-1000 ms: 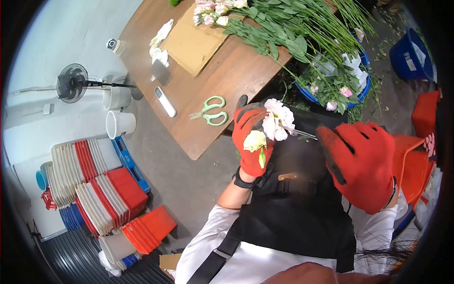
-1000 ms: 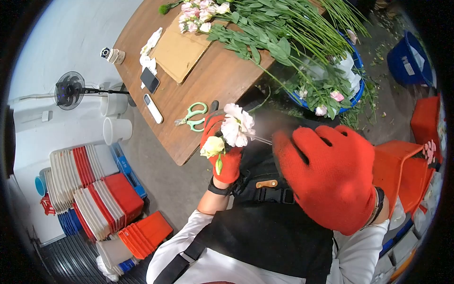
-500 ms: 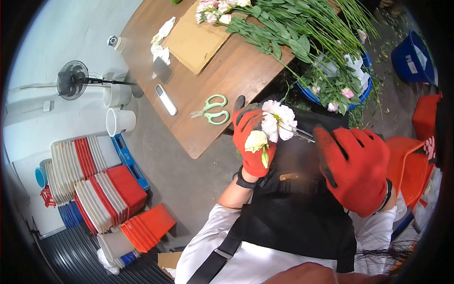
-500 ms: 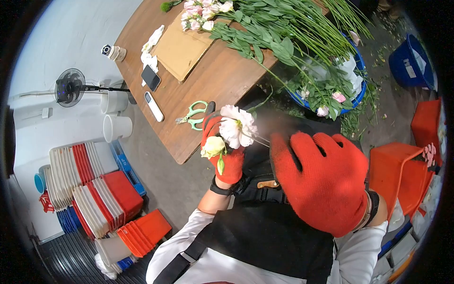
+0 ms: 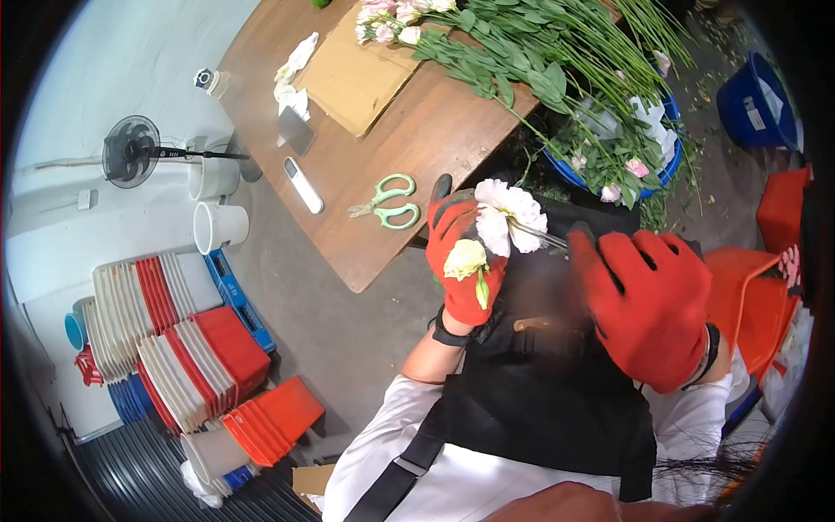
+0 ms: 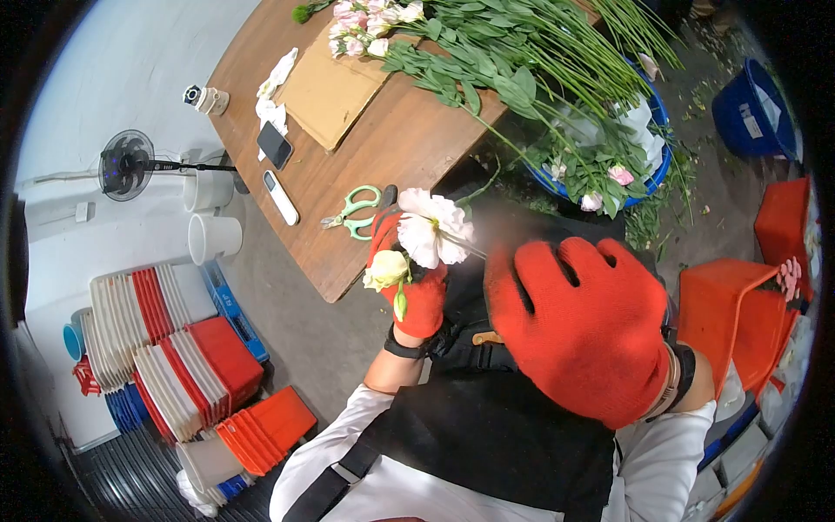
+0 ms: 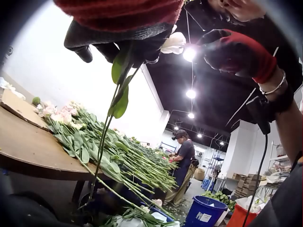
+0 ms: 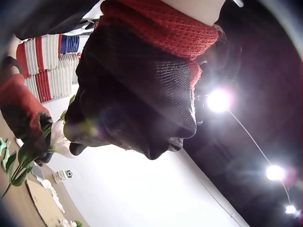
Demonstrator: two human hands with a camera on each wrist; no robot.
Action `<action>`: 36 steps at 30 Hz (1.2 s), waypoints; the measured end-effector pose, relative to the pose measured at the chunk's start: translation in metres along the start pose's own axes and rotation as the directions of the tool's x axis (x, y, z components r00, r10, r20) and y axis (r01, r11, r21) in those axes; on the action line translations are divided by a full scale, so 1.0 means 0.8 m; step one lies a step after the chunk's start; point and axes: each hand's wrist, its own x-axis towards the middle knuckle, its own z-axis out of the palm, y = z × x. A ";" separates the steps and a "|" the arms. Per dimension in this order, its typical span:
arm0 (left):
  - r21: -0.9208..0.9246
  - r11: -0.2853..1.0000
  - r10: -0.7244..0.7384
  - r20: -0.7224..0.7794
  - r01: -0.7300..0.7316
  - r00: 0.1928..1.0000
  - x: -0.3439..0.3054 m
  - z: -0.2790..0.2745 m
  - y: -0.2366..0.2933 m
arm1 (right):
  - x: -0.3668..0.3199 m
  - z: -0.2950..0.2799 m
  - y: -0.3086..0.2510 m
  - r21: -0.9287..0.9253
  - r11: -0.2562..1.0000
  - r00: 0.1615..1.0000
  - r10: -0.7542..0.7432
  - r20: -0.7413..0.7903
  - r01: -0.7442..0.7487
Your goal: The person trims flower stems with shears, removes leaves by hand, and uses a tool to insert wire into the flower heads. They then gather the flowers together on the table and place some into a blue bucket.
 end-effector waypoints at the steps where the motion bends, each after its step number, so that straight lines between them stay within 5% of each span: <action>1: -0.037 0.999 -0.022 -0.010 0.022 1.000 -0.001 0.000 0.001 | 0.000 0.001 0.000 -0.001 1.000 1.000 -0.008 -0.008 0.008; 8: -0.026 0.999 0.035 -0.009 -0.035 0.999 0.008 0.002 0.005 | -0.005 0.017 0.003 -0.009 1.000 0.998 0.005 -0.059 -0.006; 13: -0.201 0.976 -0.099 -0.045 0.089 0.994 0.001 0.009 0.000 | -0.010 0.025 -0.006 -0.179 0.984 0.990 -0.038 -0.137 0.013; 15: -0.060 0.995 0.076 -0.010 -0.077 0.997 0.006 0.002 0.000 | -0.009 0.020 -0.003 -0.179 0.984 0.987 -0.044 -0.153 0.016; 18: -0.139 0.990 -0.032 -0.071 0.022 0.997 -0.001 0.003 -0.005 | -0.008 0.006 -0.003 -0.181 0.983 0.983 -0.026 -0.182 -0.008; 22: -0.078 0.996 0.049 -0.036 -0.052 0.998 0.006 -0.001 -0.008 | -0.008 -0.002 0.003 -0.289 0.953 0.988 0.050 -0.144 -0.091; 25: -0.038 0.999 0.019 -0.013 -0.020 1.000 0.002 -0.002 -0.009 | -0.006 0.002 0.007 -0.064 0.993 0.995 0.096 -0.025 -0.097; 29: -0.084 0.996 -0.033 -0.005 0.032 0.999 0.000 -0.002 -0.008 | -0.003 -0.020 0.003 -0.106 0.989 0.987 0.086 -0.137 -0.101; 36: -0.087 0.996 0.023 0.029 -0.021 0.999 0.005 -0.001 -0.003 | -0.002 -0.006 0.001 -0.024 1.000 0.998 0.016 -0.053 -0.018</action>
